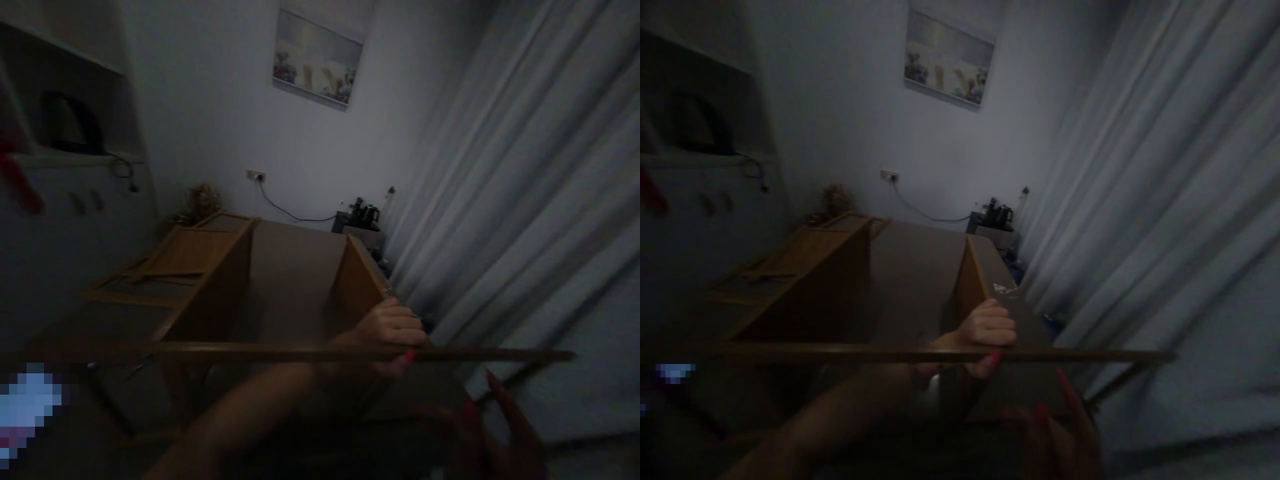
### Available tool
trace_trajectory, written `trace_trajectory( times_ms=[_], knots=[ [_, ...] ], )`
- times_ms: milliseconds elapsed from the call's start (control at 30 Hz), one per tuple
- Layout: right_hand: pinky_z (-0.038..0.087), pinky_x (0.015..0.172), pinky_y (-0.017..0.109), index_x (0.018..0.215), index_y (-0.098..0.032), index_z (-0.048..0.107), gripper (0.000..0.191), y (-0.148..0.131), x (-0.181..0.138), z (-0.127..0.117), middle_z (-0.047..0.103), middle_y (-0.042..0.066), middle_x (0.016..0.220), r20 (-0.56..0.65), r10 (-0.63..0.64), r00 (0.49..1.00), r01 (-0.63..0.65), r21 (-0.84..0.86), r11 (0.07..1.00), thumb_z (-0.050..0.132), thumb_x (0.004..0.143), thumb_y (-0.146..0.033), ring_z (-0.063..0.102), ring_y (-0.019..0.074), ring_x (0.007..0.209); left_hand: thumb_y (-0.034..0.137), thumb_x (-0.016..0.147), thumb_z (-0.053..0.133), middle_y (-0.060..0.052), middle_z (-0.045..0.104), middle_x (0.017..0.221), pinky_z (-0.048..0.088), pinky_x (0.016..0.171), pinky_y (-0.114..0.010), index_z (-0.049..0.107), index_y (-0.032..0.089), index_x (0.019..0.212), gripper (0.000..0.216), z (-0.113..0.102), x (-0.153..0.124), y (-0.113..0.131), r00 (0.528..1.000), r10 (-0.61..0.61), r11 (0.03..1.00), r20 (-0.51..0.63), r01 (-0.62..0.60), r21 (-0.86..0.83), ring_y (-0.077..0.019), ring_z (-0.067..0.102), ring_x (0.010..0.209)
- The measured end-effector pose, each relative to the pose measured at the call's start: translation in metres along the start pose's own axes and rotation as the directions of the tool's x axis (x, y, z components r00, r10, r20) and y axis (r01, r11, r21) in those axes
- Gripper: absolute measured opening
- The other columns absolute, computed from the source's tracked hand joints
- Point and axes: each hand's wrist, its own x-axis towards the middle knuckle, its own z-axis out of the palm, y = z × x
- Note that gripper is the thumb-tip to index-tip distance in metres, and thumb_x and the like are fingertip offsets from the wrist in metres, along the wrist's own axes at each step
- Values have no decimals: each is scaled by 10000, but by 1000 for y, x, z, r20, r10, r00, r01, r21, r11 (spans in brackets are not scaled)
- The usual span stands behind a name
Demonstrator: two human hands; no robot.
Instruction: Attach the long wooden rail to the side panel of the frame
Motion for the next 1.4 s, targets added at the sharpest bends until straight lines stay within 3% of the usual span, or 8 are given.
trace_trajectory(
  times_ms=[100, 233, 433, 767, 933, 1033, 1167, 1400],
  knots=[
    [506, 344, 222, 1502, -253, 225, 495, -27, 8, 13, 694, -30, 552, -154, 380, 912, -360, 146, 922, 364, 1027, -229, 592, 148, 336, 373, 940, 211, -35, 512, 594, 412, 643, -380, 460, 215, 659, 407, -1, 1, -1, 993, 45, 996, -113, -54, -77, -186, 494, 604],
    [518, 366, 195, 1383, -247, 338, 353, -49, 18, 32, 704, -48, 549, -108, 591, 799, -532, 331, 779, 309, 1045, -346, 633, 143, 363, 396, 941, 54, -25, 480, 590, 360, 606, -368, 345, 223, 639, 454, -4, 0, 0, 969, 49, 990, -241, -80, -118, -180, 440, 589],
    [580, 584, 213, 932, -233, 683, 215, -24, 22, 1, 737, 19, 758, -62, 31, 998, -42, -171, 984, 515, 972, -361, 720, 148, 664, 375, 943, 153, -13, 463, 594, 382, 620, -353, 282, 227, 630, 370, -15, 0, 9, 966, -25, 987, -259, -18, -159, -178, 435, 601],
    [582, 744, 268, 1248, -172, 597, 317, -18, 38, -22, 739, 63, 918, 205, -355, 912, 405, -312, 859, 603, 934, -218, 697, 164, 836, 470, 968, 133, -15, 478, 596, 393, 631, -357, 377, 231, 614, 493, -14, -1, 11, 950, -31, 980, -310, -32, -197, -189, 442, 603],
    [545, 607, 218, 910, -233, 651, 78, -21, 38, 8, 675, -16, 695, -194, -205, 959, 159, -230, 960, 585, 932, -197, 652, 120, 610, 534, 963, 108, -17, 480, 588, 394, 631, -365, 377, 225, 596, 550, -16, -1, 16, 942, -86, 972, -324, 8, -233, -190, 458, 613],
    [503, 493, 182, 1231, -217, 489, 253, -27, 36, 25, 604, -60, 627, -381, 150, 912, -155, 18, 988, 456, 983, -178, 605, 96, 499, 546, 959, 103, -24, 490, 599, 411, 661, -372, 386, 226, 597, 560, -15, -3, 18, 943, -115, 970, -312, 40, -238, -195, 478, 642],
    [467, 459, 158, 1267, -204, 443, 305, -31, 32, 26, 566, -81, 596, -208, 606, 768, -476, 447, 757, 462, 976, -291, 564, 84, 475, 512, 975, 116, -22, 506, 618, 435, 701, -375, 411, 222, 613, 550, -14, -4, 19, 943, -127, 973, -309, 59, -222, -193, 502, 668],
    [555, 667, 264, 1139, -209, 562, 233, -26, 21, 4, 690, 26, 831, -103, 392, 914, -388, 54, 920, 469, 975, -345, 672, 149, 728, 445, 995, 207, -29, 590, 703, 497, 792, -376, 531, 206, 708, 494, -2, -15, 16, 917, -127, 973, -379, 41, -227, -186, 564, 717]
  ],
)
